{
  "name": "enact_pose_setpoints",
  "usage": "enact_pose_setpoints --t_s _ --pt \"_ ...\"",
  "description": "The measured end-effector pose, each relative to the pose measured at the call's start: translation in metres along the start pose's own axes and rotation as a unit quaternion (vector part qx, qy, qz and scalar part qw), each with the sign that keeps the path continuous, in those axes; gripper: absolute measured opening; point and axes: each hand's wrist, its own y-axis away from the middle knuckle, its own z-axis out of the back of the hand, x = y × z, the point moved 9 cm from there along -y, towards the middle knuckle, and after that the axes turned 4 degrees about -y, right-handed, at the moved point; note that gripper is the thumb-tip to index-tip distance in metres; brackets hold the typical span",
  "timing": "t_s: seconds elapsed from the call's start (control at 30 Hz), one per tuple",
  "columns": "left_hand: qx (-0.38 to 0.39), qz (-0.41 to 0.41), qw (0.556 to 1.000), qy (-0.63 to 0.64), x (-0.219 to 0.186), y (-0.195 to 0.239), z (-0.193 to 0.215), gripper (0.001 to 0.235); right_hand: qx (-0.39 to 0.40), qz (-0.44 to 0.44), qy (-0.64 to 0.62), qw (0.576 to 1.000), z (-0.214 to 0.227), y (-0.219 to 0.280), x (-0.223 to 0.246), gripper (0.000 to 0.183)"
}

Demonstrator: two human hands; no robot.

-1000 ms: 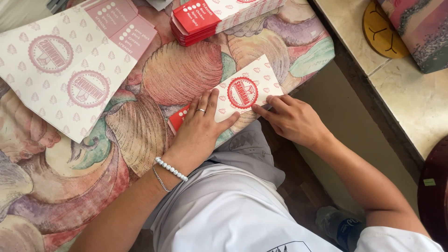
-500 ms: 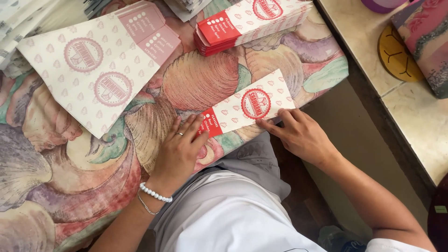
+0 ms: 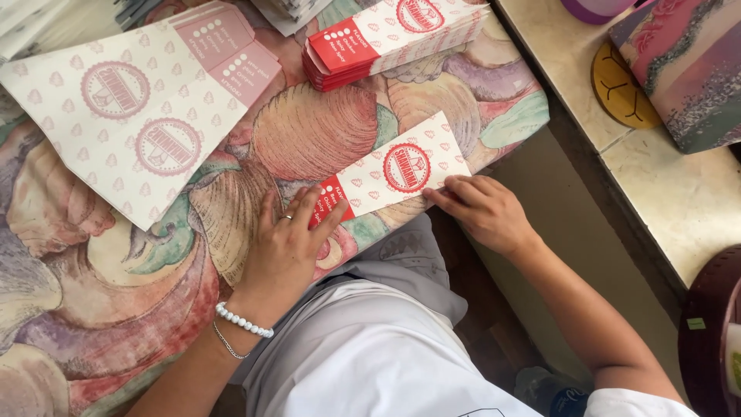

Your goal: Folding individual paper wrappers and stacking them on a table

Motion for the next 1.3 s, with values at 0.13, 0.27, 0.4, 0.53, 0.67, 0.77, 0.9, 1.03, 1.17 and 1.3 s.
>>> enact_pose_setpoints --t_s 0.13,0.27,0.4,0.53,0.67,0.77,0.9,1.03,1.17,1.3 --pt "0.008 -0.02 0.999 -0.038 -0.007 -0.003 0.007 0.05 -0.014 0.001 -0.003 1.0 -0.007 0.006 -0.001 0.03" --pt "0.013 -0.031 0.998 -0.058 -0.011 -0.008 0.012 0.049 0.01 -0.03 -0.03 0.999 -0.002 0.001 -0.005 0.028" --pt "0.012 -0.035 0.997 -0.063 -0.015 -0.011 0.013 0.046 -0.023 -0.248 -0.229 0.941 0.002 0.009 -0.04 0.031" --pt "0.037 0.006 0.999 -0.021 -0.004 -0.026 -0.002 0.06 -0.097 -0.385 -0.183 0.899 0.007 0.02 -0.058 0.032" --pt "0.082 0.093 0.991 0.054 0.011 -0.045 0.006 0.077 -0.059 -0.488 -0.204 0.847 -0.017 0.036 -0.071 0.048" --pt "0.125 0.121 0.981 0.086 0.01 -0.05 0.001 0.093 -0.077 -0.534 -0.276 0.796 -0.024 0.044 -0.075 0.046" --pt "0.176 0.145 0.962 0.152 0.003 -0.056 0.006 0.106 -0.19 -0.543 -0.454 0.681 -0.032 0.044 -0.083 0.041" --pt "0.181 0.151 0.951 0.199 0.01 -0.082 0.03 0.112 -0.229 -0.49 -0.473 0.696 0.008 -0.003 -0.121 0.042" --pt "0.072 0.12 0.979 0.149 0.043 -0.144 0.054 0.107 -0.221 -0.454 -0.458 0.732 0.038 -0.071 -0.176 0.035" --pt "0.025 0.103 0.992 0.068 0.093 -0.223 0.017 0.098 -0.197 -0.492 -0.464 0.71 -0.005 -0.096 -0.259 0.037"
